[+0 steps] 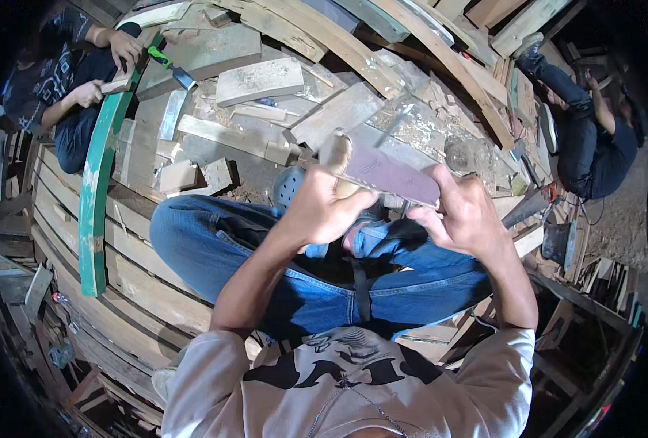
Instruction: The person shapes a wooden handle by rubbing it with a sanding block and using a chisel to carve the end.
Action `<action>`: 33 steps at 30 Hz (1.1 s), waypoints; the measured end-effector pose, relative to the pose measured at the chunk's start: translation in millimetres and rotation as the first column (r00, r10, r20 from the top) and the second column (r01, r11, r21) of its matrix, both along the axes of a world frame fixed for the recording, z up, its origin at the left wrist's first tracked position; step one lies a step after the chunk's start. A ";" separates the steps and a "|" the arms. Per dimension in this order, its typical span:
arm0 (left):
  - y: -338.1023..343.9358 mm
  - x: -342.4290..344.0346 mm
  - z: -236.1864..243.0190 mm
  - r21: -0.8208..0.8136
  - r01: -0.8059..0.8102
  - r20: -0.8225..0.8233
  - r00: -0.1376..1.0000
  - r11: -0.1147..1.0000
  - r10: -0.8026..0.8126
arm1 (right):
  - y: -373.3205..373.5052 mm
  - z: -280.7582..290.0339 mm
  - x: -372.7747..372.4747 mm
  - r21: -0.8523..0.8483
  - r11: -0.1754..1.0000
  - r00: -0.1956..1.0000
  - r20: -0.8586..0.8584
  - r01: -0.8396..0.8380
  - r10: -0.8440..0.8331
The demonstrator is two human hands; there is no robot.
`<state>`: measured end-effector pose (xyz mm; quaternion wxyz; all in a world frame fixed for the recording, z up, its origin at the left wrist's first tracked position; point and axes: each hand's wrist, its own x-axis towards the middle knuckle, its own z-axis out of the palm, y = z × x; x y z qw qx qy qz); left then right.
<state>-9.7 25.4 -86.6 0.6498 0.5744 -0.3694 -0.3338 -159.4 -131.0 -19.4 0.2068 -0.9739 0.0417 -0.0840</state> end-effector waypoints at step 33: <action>4.9 -3.3 7.1 0.065 0.256 -0.252 0.940 0.964 -0.232 | 13.7 0.2 11.6 0.056 0.998 0.999 0.028 -0.025 0.024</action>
